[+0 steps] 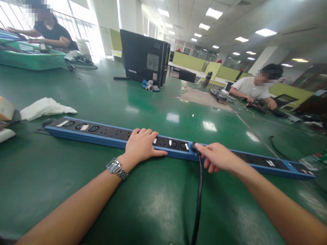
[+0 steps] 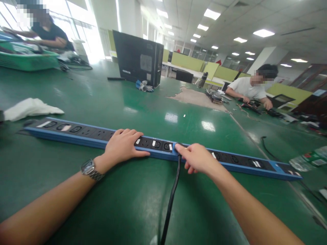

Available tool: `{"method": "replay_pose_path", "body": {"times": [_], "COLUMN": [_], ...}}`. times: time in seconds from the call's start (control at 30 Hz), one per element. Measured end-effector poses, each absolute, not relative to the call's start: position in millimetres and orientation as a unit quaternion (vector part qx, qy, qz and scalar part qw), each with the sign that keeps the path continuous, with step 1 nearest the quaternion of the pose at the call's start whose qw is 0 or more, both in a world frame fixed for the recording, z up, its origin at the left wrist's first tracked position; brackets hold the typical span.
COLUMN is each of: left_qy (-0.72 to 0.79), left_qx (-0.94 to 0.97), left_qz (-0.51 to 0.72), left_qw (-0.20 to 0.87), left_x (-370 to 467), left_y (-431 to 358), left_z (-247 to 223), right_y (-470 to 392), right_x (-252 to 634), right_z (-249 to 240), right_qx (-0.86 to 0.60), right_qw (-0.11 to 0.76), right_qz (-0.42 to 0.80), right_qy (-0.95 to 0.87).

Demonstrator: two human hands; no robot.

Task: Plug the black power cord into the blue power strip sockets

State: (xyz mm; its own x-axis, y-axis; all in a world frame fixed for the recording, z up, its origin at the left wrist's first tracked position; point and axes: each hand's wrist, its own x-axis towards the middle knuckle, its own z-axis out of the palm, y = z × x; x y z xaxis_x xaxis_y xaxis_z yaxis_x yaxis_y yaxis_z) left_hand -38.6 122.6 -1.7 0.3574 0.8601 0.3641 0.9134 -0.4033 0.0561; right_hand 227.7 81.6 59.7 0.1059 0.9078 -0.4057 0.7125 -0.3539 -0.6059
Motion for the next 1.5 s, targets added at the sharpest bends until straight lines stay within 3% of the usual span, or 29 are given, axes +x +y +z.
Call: {"method": "replay_pose_path", "body": {"times": [0.07,0.17,0.23,0.3,0.4,0.63,0.9,1.1,1.5], "left_qy": [-0.543,-0.539,-0.536,-0.537,-0.537,-0.536,-0.538,-0.537,-0.546], "left_qx": [-0.819,-0.822,-0.823,-0.821,-0.822,-0.823,-0.823,-0.823,-0.82], "left_qz": [-0.168,-0.169,-0.173,-0.177,-0.175,-0.168,-0.168,-0.169,-0.156], "left_qw": [0.077,0.076,0.074,0.072,0.071,0.084,0.074,0.077,0.069], "left_x": [-38.7,-39.2,-39.3,-39.1,-38.8,-38.8,-39.1,-39.4,-38.6], "left_y": [122.8,123.3,123.3,123.2,122.7,122.5,122.8,123.3,122.2], "left_z": [-1.4,-1.9,-2.3,-2.4,-2.1,-2.0,-0.8,-2.4,-1.7], "right_y": [76.9,65.2,53.3,40.5,28.2,41.7,50.1,50.3,56.1], "right_x": [217.0,215.4,229.1,252.0,291.6,349.3,321.9,305.8,305.8], "right_z": [51.8,58.5,74.9,89.7,88.9,33.9,43.4,35.7,46.5], "right_qx": [-0.704,-0.616,-0.549,-0.541,-0.595,-0.689,-0.685,-0.73,-0.74], "right_qw": [0.181,0.377,0.469,0.501,0.487,0.442,0.413,0.408,0.351], "right_qz": [0.458,0.559,0.583,0.571,0.563,0.527,0.53,0.466,0.533], "right_qy": [-0.512,-0.408,-0.374,-0.361,-0.302,-0.227,-0.282,-0.289,-0.213]}}
